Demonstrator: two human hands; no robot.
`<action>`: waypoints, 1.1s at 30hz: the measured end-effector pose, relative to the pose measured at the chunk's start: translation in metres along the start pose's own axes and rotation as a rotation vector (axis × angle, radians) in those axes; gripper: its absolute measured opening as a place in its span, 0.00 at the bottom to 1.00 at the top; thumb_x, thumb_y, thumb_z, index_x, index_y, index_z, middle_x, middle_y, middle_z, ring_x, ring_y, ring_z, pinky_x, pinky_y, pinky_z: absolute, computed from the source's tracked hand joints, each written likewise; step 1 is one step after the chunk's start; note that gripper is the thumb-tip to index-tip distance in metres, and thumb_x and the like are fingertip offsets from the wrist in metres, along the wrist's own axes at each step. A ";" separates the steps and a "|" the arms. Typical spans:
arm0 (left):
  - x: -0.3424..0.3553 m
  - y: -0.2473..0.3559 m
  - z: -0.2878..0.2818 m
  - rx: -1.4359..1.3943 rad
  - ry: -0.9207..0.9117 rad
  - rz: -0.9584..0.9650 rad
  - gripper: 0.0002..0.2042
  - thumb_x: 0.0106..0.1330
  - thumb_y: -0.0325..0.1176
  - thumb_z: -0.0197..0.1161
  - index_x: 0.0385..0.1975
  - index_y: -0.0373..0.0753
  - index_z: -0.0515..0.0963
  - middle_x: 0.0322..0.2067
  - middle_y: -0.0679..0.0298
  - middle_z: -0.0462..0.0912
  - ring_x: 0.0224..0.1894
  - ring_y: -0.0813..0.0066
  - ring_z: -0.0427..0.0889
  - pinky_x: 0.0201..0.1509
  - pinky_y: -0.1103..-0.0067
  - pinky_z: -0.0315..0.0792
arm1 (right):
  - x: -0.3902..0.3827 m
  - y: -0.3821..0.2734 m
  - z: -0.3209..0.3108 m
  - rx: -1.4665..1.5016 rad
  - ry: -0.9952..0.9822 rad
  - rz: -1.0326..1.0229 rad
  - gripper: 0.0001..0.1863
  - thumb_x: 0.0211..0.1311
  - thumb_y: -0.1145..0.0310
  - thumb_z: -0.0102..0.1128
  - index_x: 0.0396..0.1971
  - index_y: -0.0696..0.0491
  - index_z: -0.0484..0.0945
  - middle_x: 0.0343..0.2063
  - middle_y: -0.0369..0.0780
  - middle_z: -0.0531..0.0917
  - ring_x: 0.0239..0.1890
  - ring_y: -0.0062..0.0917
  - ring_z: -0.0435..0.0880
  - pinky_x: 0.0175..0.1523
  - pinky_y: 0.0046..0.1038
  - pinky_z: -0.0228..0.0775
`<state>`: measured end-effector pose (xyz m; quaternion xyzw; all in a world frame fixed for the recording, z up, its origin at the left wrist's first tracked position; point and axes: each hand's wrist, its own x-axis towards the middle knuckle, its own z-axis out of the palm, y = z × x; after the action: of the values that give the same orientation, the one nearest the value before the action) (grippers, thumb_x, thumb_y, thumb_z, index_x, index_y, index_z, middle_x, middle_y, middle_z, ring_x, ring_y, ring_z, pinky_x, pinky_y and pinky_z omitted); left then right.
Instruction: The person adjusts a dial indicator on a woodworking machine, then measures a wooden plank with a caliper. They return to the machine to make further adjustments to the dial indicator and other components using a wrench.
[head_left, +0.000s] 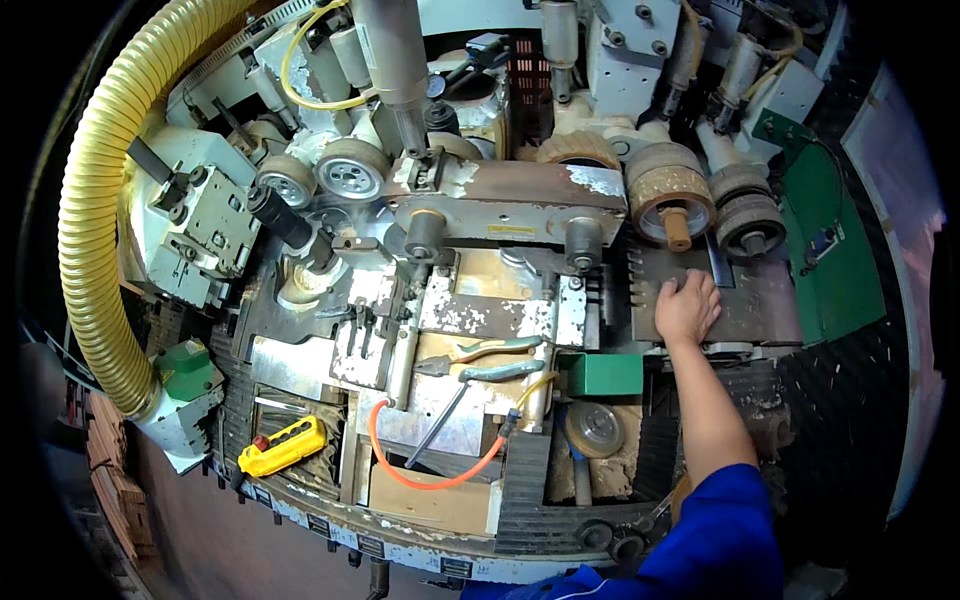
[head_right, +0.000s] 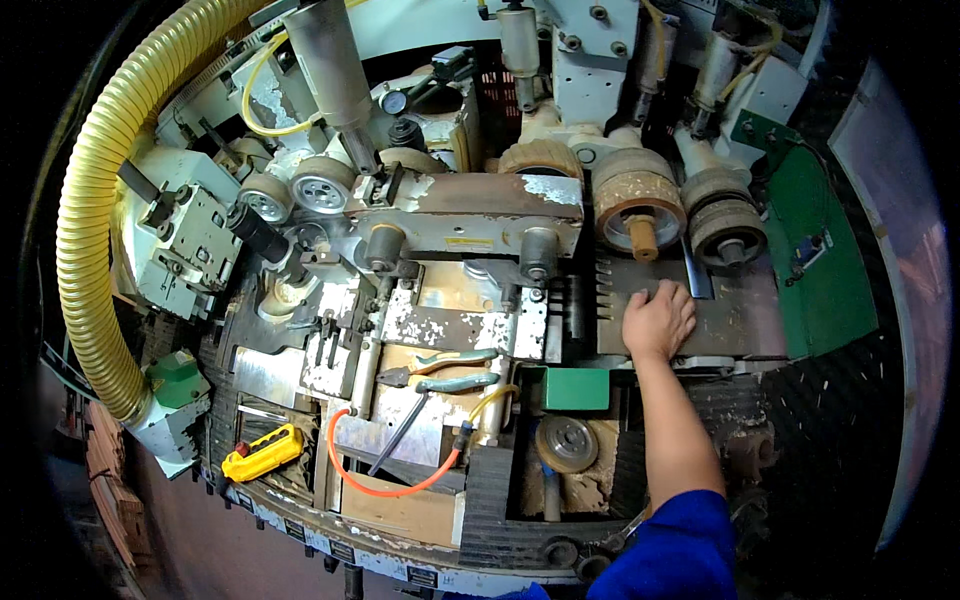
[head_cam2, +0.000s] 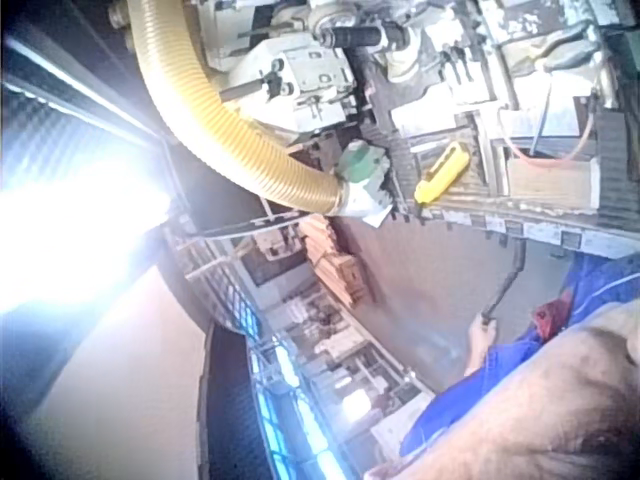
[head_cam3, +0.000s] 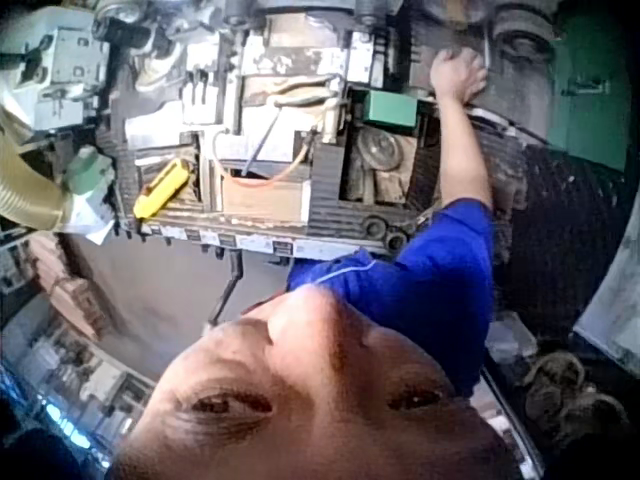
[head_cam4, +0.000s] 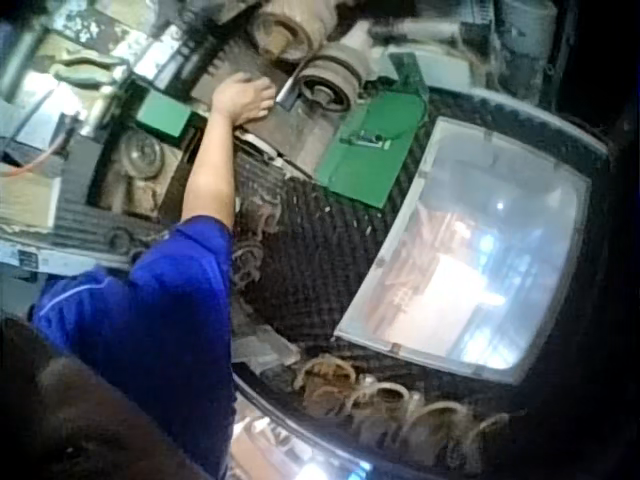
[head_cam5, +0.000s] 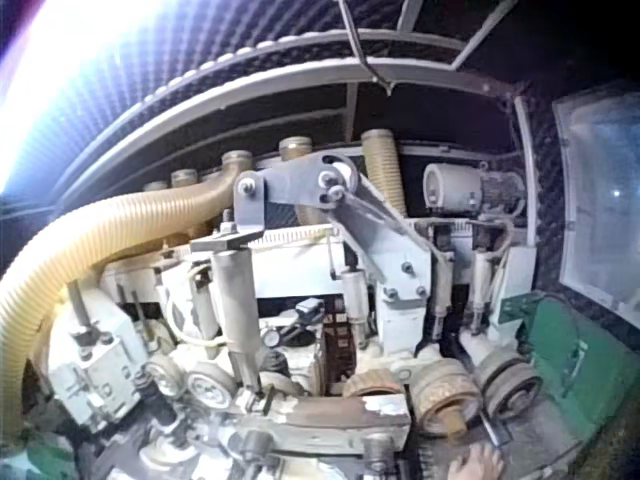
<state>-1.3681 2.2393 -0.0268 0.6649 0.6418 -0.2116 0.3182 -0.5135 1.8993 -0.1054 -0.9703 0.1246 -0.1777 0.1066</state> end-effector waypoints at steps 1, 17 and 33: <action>0.016 0.007 -0.015 0.030 0.059 0.016 0.36 0.67 0.27 0.66 0.76 0.44 0.61 0.59 0.50 0.81 0.59 0.67 0.82 0.63 0.77 0.73 | 0.000 0.000 -0.002 0.001 -0.008 0.012 0.22 0.67 0.58 0.58 0.56 0.55 0.76 0.61 0.45 0.75 0.67 0.45 0.68 0.71 0.47 0.57; 0.282 0.031 0.058 0.255 0.288 0.156 0.27 0.69 0.44 0.67 0.63 0.34 0.75 0.59 0.44 0.80 0.61 0.47 0.80 0.66 0.63 0.74 | -0.005 -0.004 0.010 -0.021 -0.017 -0.020 0.23 0.68 0.57 0.57 0.57 0.54 0.75 0.61 0.45 0.75 0.67 0.45 0.68 0.71 0.48 0.57; 0.180 0.116 0.266 -0.407 -0.166 -0.028 0.44 0.50 0.35 0.79 0.68 0.29 0.66 0.58 0.43 0.80 0.62 0.52 0.79 0.67 0.65 0.71 | -0.003 -0.006 0.015 -0.048 0.003 -0.030 0.23 0.67 0.55 0.57 0.57 0.52 0.77 0.61 0.45 0.76 0.67 0.45 0.69 0.70 0.48 0.57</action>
<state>-1.2039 2.1869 -0.3223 0.5581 0.6521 -0.1361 0.4948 -0.5092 1.9085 -0.1181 -0.9741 0.1141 -0.1776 0.0806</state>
